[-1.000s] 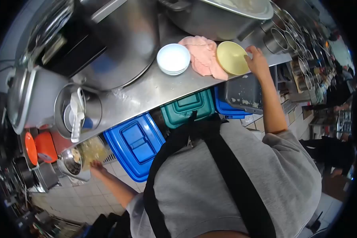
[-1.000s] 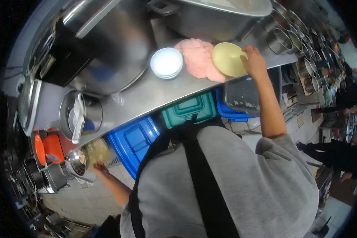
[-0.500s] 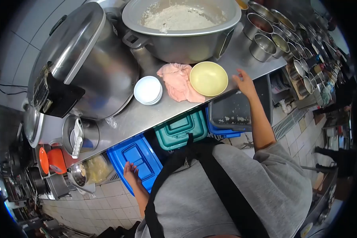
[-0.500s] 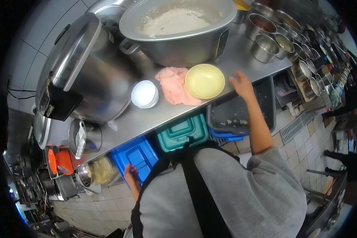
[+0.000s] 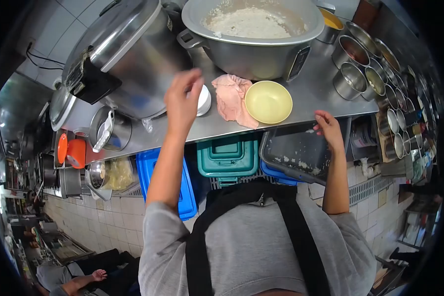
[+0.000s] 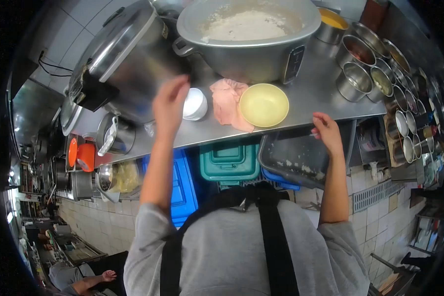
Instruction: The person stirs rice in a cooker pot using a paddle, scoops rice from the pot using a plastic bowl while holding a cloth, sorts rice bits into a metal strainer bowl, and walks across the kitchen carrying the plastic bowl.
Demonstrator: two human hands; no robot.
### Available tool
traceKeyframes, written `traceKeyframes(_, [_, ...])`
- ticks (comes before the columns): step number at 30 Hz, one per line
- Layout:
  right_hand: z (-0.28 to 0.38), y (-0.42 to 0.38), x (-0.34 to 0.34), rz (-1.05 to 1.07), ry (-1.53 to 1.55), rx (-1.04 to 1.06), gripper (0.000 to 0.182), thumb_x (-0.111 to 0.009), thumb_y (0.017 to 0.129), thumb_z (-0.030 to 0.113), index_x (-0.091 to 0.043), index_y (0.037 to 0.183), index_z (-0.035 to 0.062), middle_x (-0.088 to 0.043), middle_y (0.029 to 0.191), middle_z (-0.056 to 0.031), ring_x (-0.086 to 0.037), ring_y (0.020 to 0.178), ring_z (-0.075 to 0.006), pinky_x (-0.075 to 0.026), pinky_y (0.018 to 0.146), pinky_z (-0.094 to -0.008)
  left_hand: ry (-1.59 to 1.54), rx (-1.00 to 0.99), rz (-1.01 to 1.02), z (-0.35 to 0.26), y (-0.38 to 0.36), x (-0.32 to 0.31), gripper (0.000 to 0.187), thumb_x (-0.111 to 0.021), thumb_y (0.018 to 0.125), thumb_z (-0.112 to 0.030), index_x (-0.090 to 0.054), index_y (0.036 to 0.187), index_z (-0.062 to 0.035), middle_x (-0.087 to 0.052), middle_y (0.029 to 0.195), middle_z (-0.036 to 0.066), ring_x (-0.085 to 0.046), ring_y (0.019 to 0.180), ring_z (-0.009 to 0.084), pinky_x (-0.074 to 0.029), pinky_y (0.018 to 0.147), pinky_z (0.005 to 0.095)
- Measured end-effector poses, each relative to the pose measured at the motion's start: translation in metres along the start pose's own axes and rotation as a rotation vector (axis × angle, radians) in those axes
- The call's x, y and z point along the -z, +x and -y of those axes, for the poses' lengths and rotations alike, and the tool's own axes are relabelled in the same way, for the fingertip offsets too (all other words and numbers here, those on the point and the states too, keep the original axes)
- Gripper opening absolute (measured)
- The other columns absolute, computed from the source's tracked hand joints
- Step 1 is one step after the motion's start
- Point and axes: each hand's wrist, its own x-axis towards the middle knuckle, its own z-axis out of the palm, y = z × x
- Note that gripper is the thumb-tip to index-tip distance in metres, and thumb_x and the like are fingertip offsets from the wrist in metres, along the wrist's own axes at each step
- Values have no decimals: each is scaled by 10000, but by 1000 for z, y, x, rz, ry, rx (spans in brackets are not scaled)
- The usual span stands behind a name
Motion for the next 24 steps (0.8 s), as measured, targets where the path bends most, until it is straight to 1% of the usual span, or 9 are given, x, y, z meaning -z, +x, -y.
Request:
traceKeyframes(4, [25,-18,-8,12,-50,57,303,-596,911,228,-600,1171,74,-601,849,12,-569,692,-70,-442,588,-208,71,-133,75,-21,97,-32,363,-655,814,-155,-621,1148,-16,-610,1105,156,-624,897,262,-498,787,339])
traceKeyframes(6, [22,-24,-3,8,-93,115,282,-597,907,212,-608,1148,65,-588,824,12,-555,694,-71,-437,591,-214,433,-361,435,-13,140,-42,532,-648,790,-286,-559,1254,-40,-554,1251,200,-562,1107,337,-438,961,383])
traceKeyframes(7, [21,-30,0,-11,-91,113,282,-597,907,212,-608,1148,65,-588,824,12,-555,694,-71,-437,591,-214,522,-321,636,-19,158,-42,715,-653,731,-383,-480,1341,-51,-485,1343,224,-468,1235,369,-351,1063,400])
traceKeyframes(9, [18,-44,8,-15,-90,103,278,-596,906,204,-607,1149,69,-586,818,9,-551,697,-72,-437,589,-215,616,-219,943,-40,182,-42,778,-668,701,-367,-440,1379,-63,-492,1348,204,-477,1232,353,-362,1052,388])
traceKeyframes(13, [-5,-59,30,-50,-65,19,266,-603,886,156,-604,1138,70,-589,896,-7,-558,689,-84,-436,563,-213,616,-137,1273,-36,215,-54,788,-716,655,-363,-490,1355,-81,-585,1273,124,-528,1190,285,-402,1005,333])
traceKeyframes(14, [-9,-62,33,-65,-25,0,268,-594,893,156,-597,1150,78,-578,871,-1,-548,677,-83,-432,555,-213,532,-153,1261,-36,217,-54,669,-738,663,-307,-581,1270,-73,-654,1151,104,-607,1055,237,-458,924,308])
traceKeyframes(15, [-13,-65,36,-75,-22,-7,268,-594,893,156,-597,1150,78,-578,871,-1,-548,677,-83,-432,555,-213,530,-162,1270,-35,220,-52,669,-738,663,-307,-581,1270,-73,-654,1151,104,-607,1055,237,-458,924,308])
traceKeyframes(18, [-20,-80,39,-111,18,-53,265,-587,899,157,-595,1155,87,-572,873,0,-540,659,-80,-431,547,-212,392,-119,1243,-30,228,-46,366,-718,722,-165,-702,1071,-56,-698,909,79,-632,770,164,-507,756,301])
traceKeyframes(24, [-27,-86,26,-82,49,-73,266,-587,918,192,-585,1158,79,-575,886,19,-545,662,-67,-442,553,-195,435,-250,1002,-29,196,-29,221,-670,757,-125,-691,955,-29,-673,851,74,-605,792,170,-477,734,293])
